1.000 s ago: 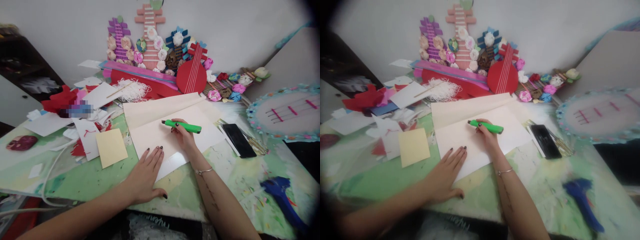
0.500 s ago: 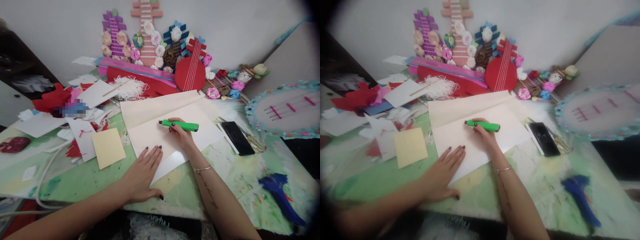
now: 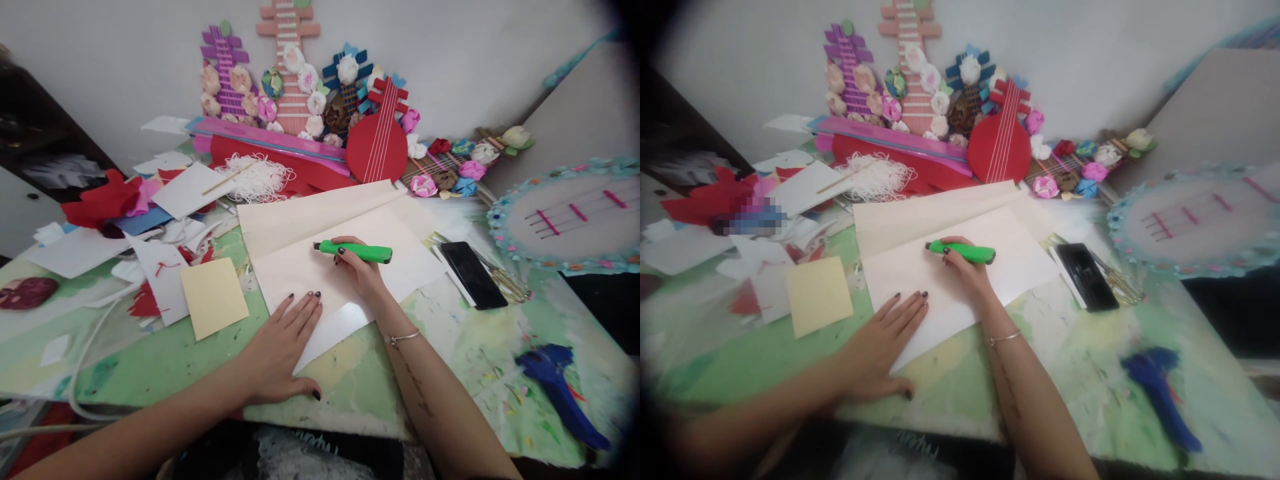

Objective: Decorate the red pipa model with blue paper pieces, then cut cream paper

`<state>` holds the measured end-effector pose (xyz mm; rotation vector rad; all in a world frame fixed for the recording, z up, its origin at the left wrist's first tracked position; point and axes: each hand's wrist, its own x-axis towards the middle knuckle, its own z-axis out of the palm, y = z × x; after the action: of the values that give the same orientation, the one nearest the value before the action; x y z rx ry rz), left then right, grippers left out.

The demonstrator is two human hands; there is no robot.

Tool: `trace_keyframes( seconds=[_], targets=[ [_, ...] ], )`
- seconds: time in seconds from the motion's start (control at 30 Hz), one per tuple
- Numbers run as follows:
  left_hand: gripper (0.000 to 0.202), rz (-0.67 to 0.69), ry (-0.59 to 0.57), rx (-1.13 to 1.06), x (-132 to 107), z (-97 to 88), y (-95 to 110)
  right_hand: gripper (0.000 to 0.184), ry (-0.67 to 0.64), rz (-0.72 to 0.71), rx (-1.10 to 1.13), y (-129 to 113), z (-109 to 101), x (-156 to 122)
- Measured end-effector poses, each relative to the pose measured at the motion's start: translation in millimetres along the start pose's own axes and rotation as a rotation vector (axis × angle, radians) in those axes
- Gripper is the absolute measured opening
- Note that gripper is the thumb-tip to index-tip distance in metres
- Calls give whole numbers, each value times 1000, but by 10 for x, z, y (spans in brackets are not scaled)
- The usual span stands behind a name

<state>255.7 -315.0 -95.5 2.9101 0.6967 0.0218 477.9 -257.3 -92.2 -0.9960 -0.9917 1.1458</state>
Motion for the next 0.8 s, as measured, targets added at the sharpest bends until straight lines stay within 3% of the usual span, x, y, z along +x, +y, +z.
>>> trace_keyframes(
  seconds=[0.27,0.43,0.53,0.67,0.8],
  targets=[
    [110,31,78,35,-23,-7,-27,23,6,-33,-88,40,-31,-2],
    [105,-3,189,93,-21,7,-82,32,-1,-192,-251,-4,17,-86],
    [101,-25,195,106,-18,23,-103,34,33,-312,-450,-38,45,-180],
    [100,-43,166,108,-22,48,-103,26,98,-389,-891,-37,42,-258],
    [102,-69,148,107,-25,51,-103,30,17,-381,-1194,13,25,-233]
  ],
)
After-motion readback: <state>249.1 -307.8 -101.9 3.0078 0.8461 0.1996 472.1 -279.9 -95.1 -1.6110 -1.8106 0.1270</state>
